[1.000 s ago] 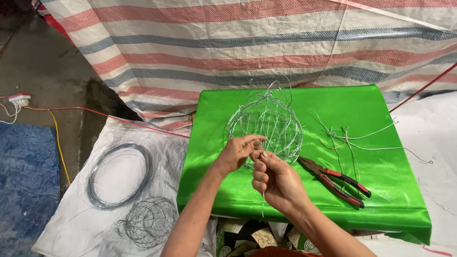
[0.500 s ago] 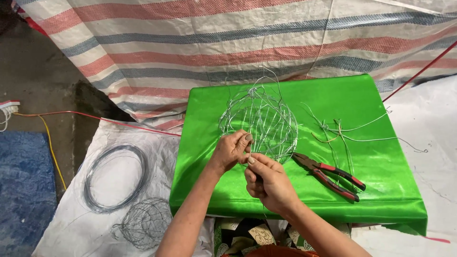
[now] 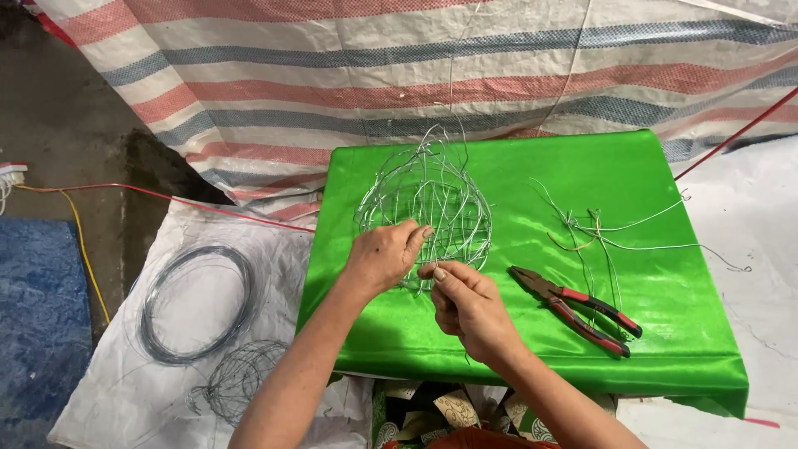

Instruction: The person is extending a wire mesh structure by weaving and twisting additional wire strands onto it using their hands and pliers.

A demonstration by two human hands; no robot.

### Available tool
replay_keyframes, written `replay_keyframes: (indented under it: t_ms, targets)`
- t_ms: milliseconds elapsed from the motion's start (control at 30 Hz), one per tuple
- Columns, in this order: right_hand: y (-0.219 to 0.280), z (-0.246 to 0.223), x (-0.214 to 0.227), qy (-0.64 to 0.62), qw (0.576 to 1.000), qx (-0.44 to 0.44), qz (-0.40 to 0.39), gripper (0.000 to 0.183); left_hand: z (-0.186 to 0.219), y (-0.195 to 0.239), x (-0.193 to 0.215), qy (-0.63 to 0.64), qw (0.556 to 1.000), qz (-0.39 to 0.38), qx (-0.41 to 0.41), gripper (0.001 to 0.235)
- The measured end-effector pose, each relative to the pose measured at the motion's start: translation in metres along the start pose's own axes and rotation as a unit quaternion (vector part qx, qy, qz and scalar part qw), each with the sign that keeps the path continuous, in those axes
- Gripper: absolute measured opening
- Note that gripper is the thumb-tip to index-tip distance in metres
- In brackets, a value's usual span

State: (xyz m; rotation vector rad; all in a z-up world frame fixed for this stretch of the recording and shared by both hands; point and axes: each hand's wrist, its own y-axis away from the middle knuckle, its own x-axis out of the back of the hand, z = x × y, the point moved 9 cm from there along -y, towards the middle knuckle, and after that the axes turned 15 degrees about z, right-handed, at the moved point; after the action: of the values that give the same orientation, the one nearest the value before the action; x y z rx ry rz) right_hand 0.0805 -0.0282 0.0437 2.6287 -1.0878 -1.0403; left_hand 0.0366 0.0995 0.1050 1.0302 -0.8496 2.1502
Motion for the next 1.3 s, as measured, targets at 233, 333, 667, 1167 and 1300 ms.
replay_keyframes:
  t_ms: [233, 333, 667, 1167, 1300]
  targets:
    - [-0.014, 0.014, -0.011, 0.122, 0.978, 0.162, -0.052, 0.024, -0.029, -0.002, -0.031, 0.144, 0.987, 0.032, 0.057, 0.049]
    - [-0.02, 0.022, -0.006, 0.284, 0.907, 0.307, -0.049, 0.017, -0.052, -0.001, -0.05, 0.209, 0.973, 0.053, 0.078, 0.044]
    - [-0.029, 0.055, 0.003, 0.608, 0.646, 0.46, -0.039, 0.006, -0.039, -0.001, -0.055, 0.351, 0.928, 0.087, 0.093, 0.044]
    - [-0.01, 0.05, 0.006, 0.541, 0.651, 0.532, -0.034, 0.027, -0.015, 0.018, -0.021, 0.364, 0.927, 0.053, 0.066, 0.026]
    - [-0.021, 0.003, 0.032, 0.526, 0.663, 0.532, 0.029, 0.026, -0.016, 0.023, -0.021, 0.39, 0.912, 0.111, 0.065, 0.016]
